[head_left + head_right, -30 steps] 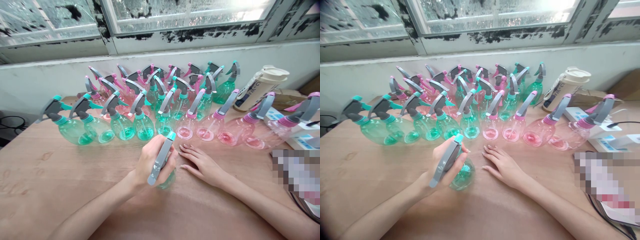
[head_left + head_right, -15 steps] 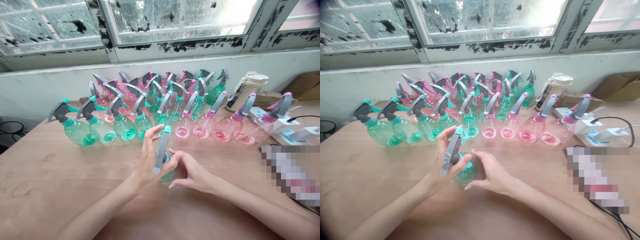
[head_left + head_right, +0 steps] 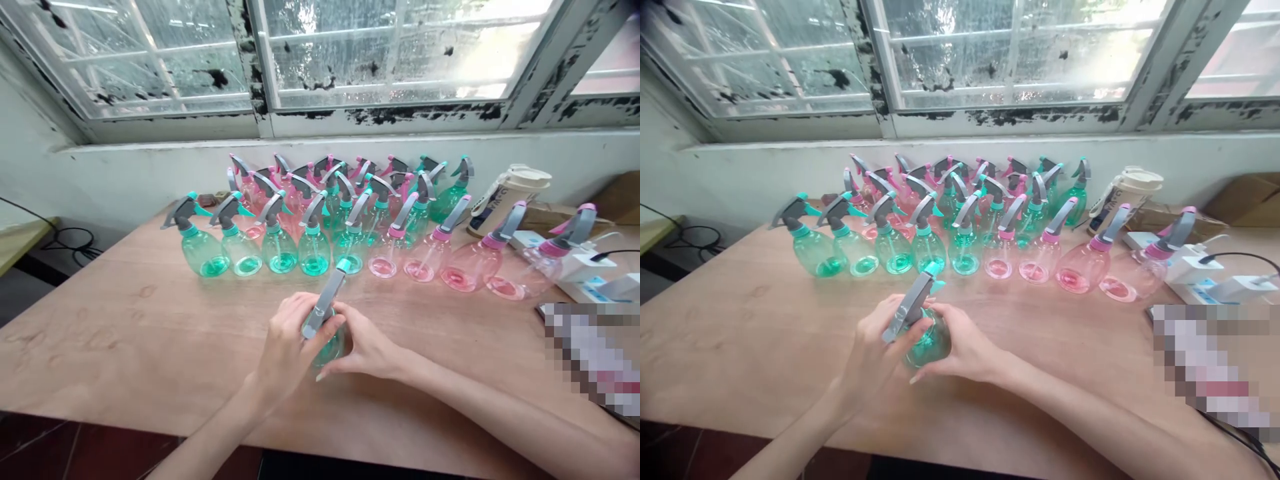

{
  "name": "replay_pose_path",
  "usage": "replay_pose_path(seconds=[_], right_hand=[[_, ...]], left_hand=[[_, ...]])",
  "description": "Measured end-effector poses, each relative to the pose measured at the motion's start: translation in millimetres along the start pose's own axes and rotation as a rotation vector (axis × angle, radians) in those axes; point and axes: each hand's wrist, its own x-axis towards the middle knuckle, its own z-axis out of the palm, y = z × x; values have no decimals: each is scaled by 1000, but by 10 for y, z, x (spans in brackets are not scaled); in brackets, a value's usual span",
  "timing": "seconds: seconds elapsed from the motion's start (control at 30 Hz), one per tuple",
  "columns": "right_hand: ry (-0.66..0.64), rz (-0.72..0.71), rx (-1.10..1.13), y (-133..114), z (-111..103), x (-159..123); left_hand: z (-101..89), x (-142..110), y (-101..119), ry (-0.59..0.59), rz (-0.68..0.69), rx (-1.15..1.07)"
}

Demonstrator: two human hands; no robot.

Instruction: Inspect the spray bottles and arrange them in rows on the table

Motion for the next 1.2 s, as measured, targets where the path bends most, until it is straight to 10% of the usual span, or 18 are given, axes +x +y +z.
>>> replay_pose_path(seconds=[0.33,0.7,0.9,1.2], right_hand=[[-184,-56,51,-95,418,525],[-371,-214,132,-190,1480,1506],[-325,-187,94,-228,1970,1891],[-315,-139,-172,-114,1917,1671]], left_hand=[[-683,-159,-330,-113,-140,-108],[-1617,-533,-1020,140,-382,-241],[-1897,-604,-1360,349,-474,56],[-2326,-247,-1930,464,-516,225]])
